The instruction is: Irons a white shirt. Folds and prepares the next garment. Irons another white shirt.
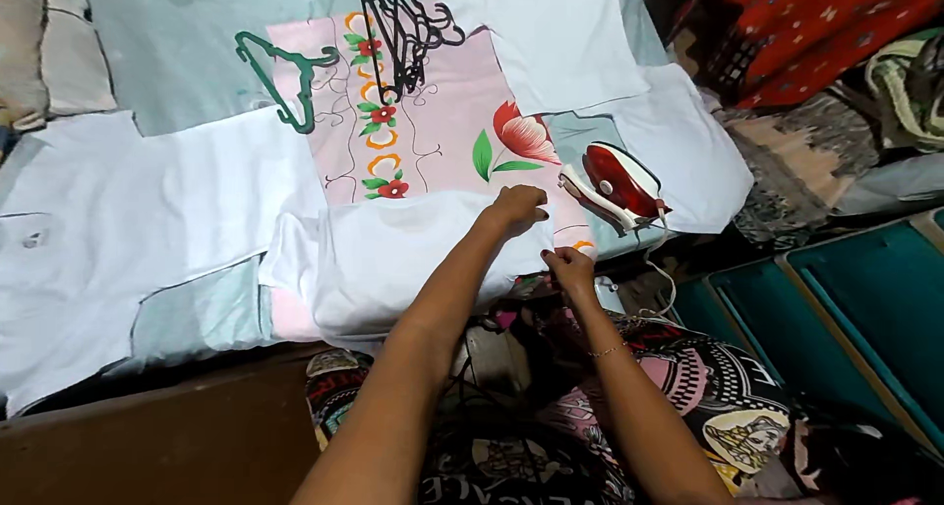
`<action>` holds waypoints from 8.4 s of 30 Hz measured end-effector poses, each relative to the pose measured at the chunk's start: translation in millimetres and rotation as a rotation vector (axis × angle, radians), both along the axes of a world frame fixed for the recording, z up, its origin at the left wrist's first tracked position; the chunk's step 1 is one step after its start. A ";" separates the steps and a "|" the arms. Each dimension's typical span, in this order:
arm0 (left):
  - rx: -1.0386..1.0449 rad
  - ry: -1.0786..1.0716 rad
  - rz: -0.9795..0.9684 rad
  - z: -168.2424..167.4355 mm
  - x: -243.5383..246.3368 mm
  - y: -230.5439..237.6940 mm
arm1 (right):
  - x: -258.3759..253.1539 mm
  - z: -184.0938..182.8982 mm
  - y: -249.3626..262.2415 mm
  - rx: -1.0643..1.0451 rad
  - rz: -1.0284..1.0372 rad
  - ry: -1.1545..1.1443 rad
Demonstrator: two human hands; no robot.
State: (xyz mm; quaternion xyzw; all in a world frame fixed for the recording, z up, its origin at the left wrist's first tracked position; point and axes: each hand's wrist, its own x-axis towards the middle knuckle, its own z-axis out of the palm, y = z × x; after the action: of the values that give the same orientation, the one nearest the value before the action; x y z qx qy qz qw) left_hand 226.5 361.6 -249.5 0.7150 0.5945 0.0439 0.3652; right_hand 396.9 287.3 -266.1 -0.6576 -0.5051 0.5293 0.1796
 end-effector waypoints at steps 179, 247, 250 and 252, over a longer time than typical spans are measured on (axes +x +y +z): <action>0.855 0.298 0.576 -72.3 -110.6 -210.4 | -141.4 60.5 49.9 0.402 0.784 -0.451; 0.536 0.224 0.436 6.1 -81.3 -164.8 | -39.3 41.8 71.7 0.417 0.474 -0.353; 0.451 0.121 0.257 0.0 -33.2 -144.3 | -38.7 15.3 67.2 0.297 0.377 -0.300; 0.333 0.133 0.192 -1.6 -19.7 -134.4 | -41.6 5.1 63.3 0.272 0.307 -0.208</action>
State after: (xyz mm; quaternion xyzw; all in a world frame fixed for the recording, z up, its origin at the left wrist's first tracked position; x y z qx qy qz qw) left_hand 206.9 227.2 -251.1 0.7070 0.6671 0.1291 0.1959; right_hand 355.3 350.6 -261.0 -0.5938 -0.6816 0.4069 0.1311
